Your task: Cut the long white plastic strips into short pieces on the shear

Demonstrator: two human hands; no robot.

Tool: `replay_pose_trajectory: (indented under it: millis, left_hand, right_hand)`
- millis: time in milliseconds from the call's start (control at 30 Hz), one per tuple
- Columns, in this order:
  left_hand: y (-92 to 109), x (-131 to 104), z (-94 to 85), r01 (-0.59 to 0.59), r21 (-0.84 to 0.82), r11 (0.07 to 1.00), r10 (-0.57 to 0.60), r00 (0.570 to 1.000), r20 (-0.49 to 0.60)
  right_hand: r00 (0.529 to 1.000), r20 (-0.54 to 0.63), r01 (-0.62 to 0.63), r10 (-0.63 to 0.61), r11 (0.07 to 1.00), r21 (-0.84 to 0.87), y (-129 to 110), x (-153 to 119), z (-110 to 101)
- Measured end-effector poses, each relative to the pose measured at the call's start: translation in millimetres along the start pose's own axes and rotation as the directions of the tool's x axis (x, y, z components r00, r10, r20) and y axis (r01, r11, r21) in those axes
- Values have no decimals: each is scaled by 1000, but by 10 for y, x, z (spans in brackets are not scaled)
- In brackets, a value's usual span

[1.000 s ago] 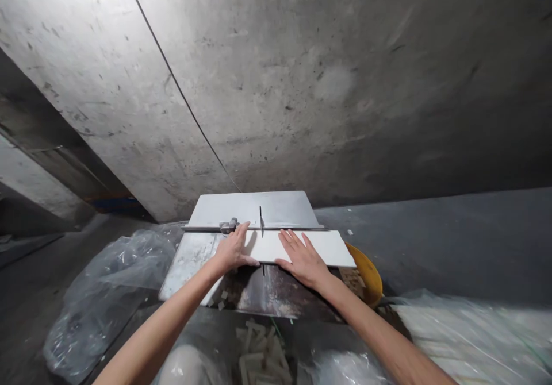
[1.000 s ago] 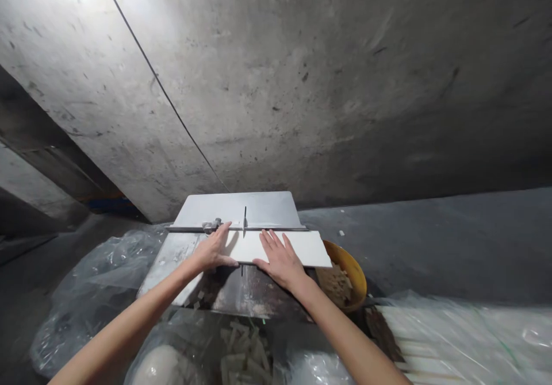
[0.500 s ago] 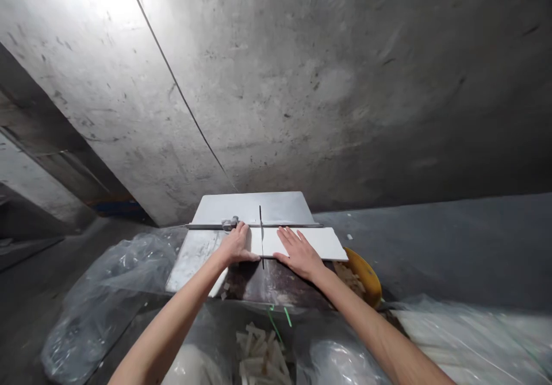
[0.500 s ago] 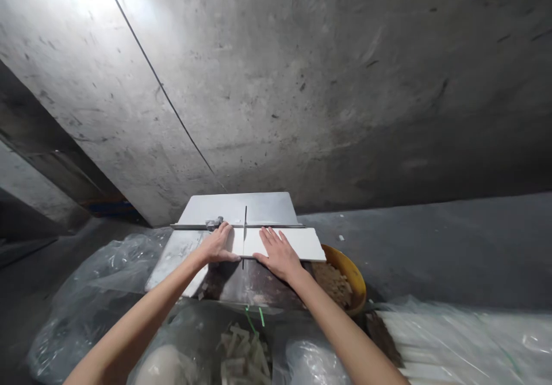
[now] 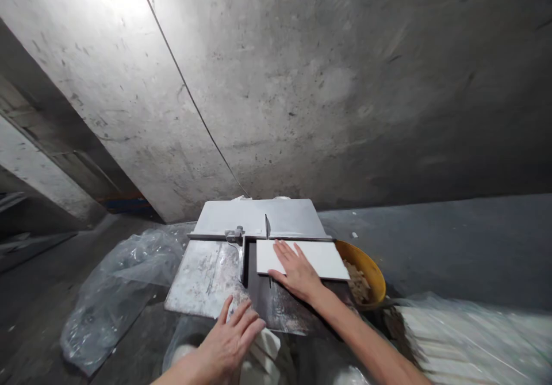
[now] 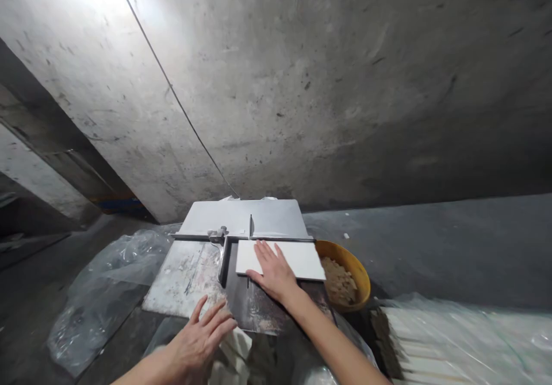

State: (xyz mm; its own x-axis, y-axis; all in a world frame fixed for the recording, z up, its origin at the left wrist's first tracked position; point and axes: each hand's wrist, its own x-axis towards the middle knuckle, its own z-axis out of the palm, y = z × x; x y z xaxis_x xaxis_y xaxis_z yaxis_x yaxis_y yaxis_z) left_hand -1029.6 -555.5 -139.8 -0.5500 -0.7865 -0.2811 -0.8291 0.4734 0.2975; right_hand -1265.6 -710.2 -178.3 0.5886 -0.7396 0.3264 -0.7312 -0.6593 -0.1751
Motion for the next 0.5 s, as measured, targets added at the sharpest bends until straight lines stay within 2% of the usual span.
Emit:
replay_pose_trajectory:
  millis: [100, 200, 300, 367, 500]
  left_hand:
    - [-141, -186, -60, 35, -109, 993, -48, 992, -118]
    - [-351, -175, -291, 114, -214, 970, -176, 939, -295]
    - [-453, 142, -544, 148, -245, 958, -240, 882, -405]
    - [-432, 473, -689, 153, -222, 963, -237, 873, -426]
    - [-359, 1024, -866, 270, -147, 952, -302, 911, -283]
  right_hand:
    - [1000, 1, -15, 15, 998, 67, -293, 203, 46]
    - [996, -44, -72, 80, 985, 155, -391, 260, 69]
    - [979, -104, -151, 176, 965, 214, -373, 250, 75]
    - [970, -133, -169, 202, 960, 224, -362, 240, 71]
    - [988, -122, -66, 93, 974, 215, -265, 153, 24]
